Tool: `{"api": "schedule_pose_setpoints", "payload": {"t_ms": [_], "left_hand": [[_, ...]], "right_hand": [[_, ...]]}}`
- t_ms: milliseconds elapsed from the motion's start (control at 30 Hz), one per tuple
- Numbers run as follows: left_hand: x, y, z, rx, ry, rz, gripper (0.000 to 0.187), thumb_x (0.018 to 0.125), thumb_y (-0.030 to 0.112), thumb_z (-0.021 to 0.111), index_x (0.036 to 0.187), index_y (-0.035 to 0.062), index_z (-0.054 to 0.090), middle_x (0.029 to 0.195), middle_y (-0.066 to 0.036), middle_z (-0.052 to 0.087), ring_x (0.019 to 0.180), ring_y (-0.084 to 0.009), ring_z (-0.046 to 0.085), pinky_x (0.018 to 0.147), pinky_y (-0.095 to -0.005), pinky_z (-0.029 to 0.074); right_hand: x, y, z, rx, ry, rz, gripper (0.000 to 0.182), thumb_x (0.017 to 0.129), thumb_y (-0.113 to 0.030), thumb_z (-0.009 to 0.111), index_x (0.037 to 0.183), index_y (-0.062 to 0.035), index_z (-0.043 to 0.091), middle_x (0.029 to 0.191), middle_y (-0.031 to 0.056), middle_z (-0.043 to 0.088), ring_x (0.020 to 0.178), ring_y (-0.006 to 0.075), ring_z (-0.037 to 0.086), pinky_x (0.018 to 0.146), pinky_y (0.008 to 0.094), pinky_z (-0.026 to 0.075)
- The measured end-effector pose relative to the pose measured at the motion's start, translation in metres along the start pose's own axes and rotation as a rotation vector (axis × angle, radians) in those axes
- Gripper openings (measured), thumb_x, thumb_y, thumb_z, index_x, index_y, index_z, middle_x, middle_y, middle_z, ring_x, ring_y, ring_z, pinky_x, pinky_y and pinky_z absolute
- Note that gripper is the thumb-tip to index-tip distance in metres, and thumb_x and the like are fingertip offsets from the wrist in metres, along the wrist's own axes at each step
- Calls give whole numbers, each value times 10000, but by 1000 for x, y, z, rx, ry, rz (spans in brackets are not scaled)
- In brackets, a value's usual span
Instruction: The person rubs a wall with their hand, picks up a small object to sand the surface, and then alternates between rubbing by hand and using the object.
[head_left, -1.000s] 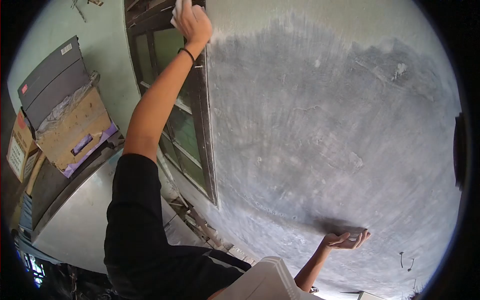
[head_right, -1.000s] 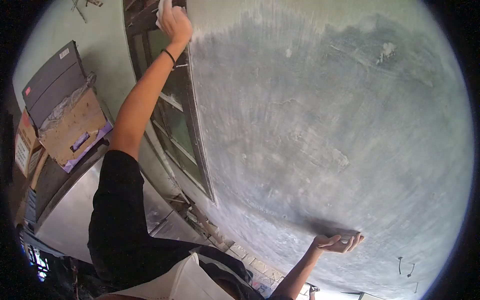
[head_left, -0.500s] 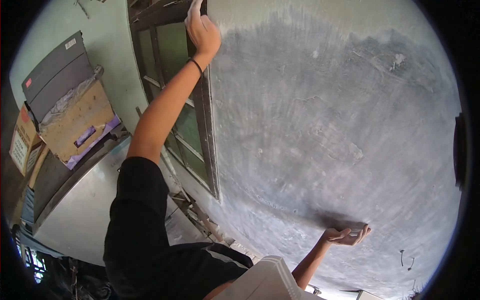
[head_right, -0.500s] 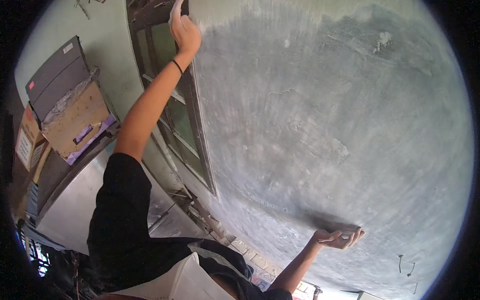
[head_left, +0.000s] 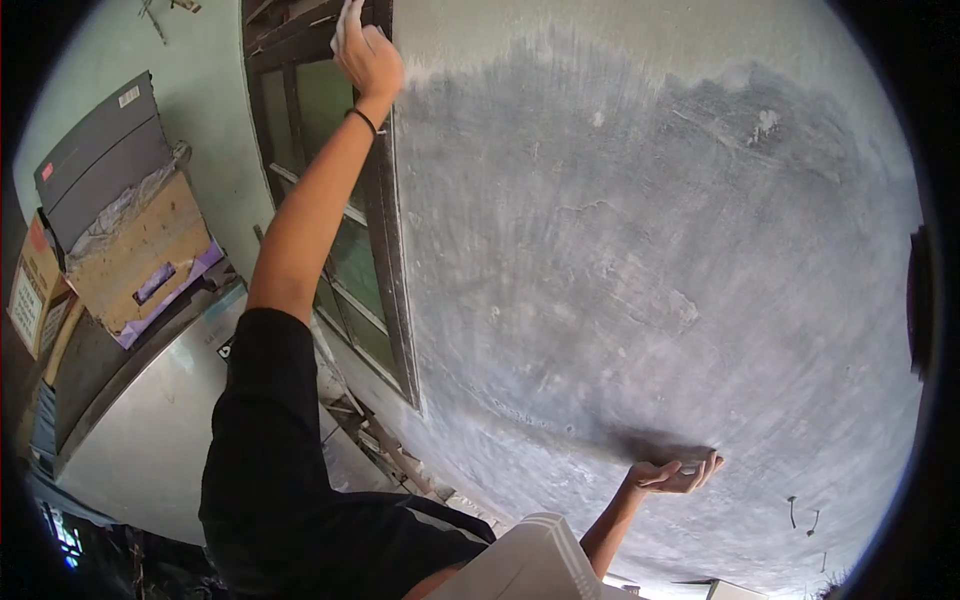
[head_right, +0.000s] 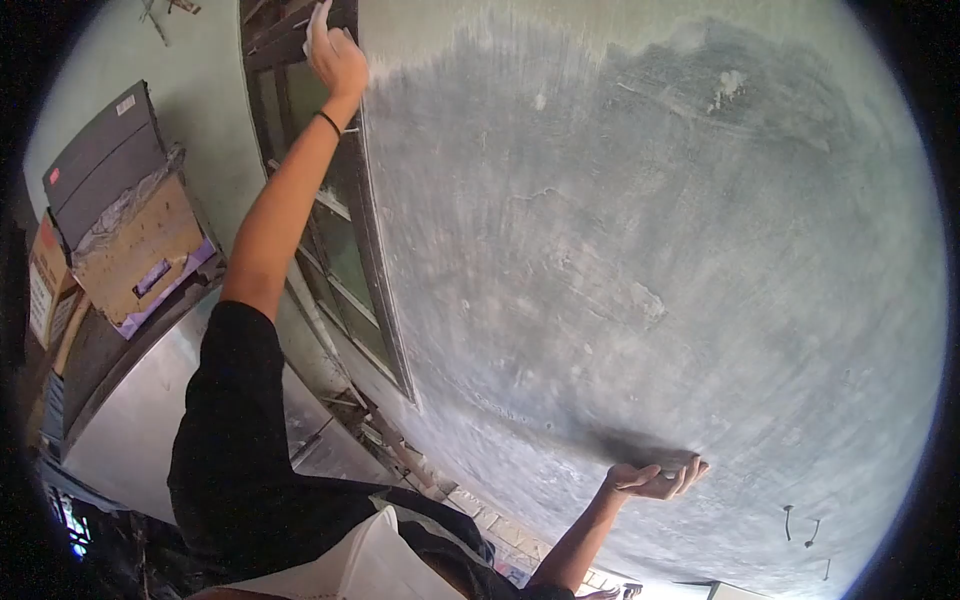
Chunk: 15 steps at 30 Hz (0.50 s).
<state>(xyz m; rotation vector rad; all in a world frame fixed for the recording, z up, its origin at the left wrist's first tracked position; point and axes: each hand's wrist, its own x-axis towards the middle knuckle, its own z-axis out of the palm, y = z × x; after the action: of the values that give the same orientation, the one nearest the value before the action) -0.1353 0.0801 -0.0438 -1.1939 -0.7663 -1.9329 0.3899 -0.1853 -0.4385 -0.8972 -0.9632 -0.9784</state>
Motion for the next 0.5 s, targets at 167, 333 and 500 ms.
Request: {"api": "schedule_pose_setpoints", "payload": {"t_ms": [167,333,500], "left_hand": [[12,7,4,11,-1,77,461,931,88,423,1356,75,602,1457,-187,547,1356,-367,481,1147,-455,315],[-12,10,-5,-27,-6,130,448,921,57,432,1338,39,596,1426,-214,561,1329,-390,503,1124,-481,345],[14,8,8,52,64,120,438,926,55,436,1334,31,594,1422,-216,563,1337,-387,500,1127,-481,341]], "right_hand": [[4,-5,-1,-52,5,-57,401,1042,-195,404,1390,3,386,1436,246,482,1419,466,390,1178,645,278],[-2,-3,5,-10,30,-12,428,1019,-172,404,1401,18,376,1425,255,488,1408,487,394,1162,647,304],[-1,0,2,-15,26,-16,406,1034,-178,412,1394,7,384,1428,248,489,1414,477,391,1174,644,283]]}}
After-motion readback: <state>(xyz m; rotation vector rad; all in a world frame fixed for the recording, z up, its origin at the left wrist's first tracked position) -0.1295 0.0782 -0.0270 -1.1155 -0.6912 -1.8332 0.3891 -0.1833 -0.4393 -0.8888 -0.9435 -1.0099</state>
